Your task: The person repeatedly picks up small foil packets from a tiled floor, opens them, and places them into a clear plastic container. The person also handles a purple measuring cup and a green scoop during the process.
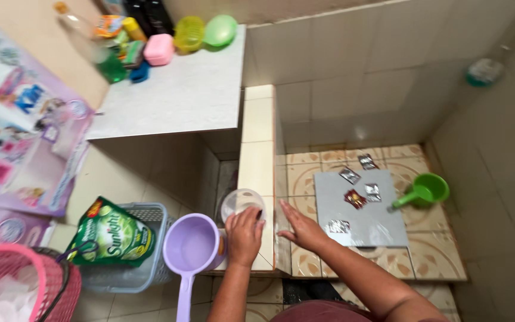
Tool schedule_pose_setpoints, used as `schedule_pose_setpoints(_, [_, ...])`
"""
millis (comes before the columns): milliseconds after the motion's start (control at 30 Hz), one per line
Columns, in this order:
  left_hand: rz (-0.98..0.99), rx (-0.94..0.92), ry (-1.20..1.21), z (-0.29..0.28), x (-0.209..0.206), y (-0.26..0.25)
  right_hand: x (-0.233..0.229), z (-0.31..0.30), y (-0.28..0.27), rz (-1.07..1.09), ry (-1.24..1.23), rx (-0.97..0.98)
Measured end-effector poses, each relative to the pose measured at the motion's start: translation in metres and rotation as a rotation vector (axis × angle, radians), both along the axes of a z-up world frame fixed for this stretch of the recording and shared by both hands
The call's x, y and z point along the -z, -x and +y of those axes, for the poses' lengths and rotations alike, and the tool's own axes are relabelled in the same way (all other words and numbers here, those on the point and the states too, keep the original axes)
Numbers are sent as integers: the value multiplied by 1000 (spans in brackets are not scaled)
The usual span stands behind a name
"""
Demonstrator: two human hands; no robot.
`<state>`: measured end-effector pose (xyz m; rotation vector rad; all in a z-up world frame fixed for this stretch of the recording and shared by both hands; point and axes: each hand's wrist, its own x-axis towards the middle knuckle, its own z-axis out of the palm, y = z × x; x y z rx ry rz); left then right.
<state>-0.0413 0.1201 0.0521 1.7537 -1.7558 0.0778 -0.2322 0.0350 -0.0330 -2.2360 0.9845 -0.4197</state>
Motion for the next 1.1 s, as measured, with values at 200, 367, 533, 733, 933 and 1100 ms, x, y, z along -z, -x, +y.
schedule_pose_setpoints(200, [8,151,234,17,6,11,45,35,71,69,-50,288])
schedule_pose_setpoints(367, [202,475,148,37,31,28,60,75,95,575,-254,93])
schedule_pose_setpoints(533, [253,614,-326,59,66,56,72,117,100,755,-428,3])
schedule_pose_setpoints(733, [207,653,-614,78,117,78,103,128,109,683,-375,53])
schedule_pose_setpoints(933, [50,512,-981,66,162,86,111,129,140,660,-434,92])
schedule_pose_setpoints(1100, [-38,432,-1167,48,191,108,121,122,186,710,-544,115])
